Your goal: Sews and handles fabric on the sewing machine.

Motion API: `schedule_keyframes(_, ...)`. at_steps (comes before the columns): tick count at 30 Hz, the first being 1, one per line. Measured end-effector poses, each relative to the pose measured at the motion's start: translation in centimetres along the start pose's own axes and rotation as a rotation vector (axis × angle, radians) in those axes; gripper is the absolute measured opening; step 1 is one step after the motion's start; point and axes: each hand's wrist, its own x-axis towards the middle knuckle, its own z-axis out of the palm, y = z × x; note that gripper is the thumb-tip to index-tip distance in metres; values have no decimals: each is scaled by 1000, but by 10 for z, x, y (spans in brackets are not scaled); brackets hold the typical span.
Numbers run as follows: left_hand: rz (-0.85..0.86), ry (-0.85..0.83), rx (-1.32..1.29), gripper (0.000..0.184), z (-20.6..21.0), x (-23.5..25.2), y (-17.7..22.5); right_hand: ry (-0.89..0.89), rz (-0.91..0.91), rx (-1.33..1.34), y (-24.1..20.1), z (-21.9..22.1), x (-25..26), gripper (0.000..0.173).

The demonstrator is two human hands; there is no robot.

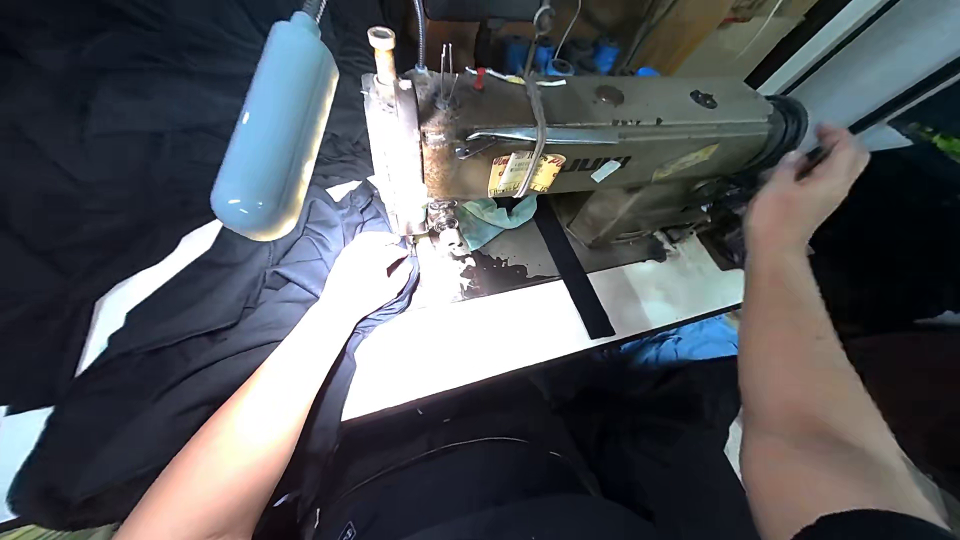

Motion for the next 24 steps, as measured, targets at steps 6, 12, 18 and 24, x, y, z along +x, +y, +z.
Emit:
schedule_keyframes(6, -25, -5, -18, 40, -1, 2, 2, -69, 323, 10, 4, 6, 64, 53)
schedule_keyframes(12, -80, -82, 41, 66, -1, 6, -3, 68, 394, 394, 41, 41, 4, 33)
schedule_keyframes(18, -78, -56, 23, 37, -10, 7, -3, 30, 244, 147, 24, 16, 43, 47)
schedule_keyframes(24, -247, -86, 63, 22, -22, 13, 1, 163, 361, 484, 19, 42, 17, 36)
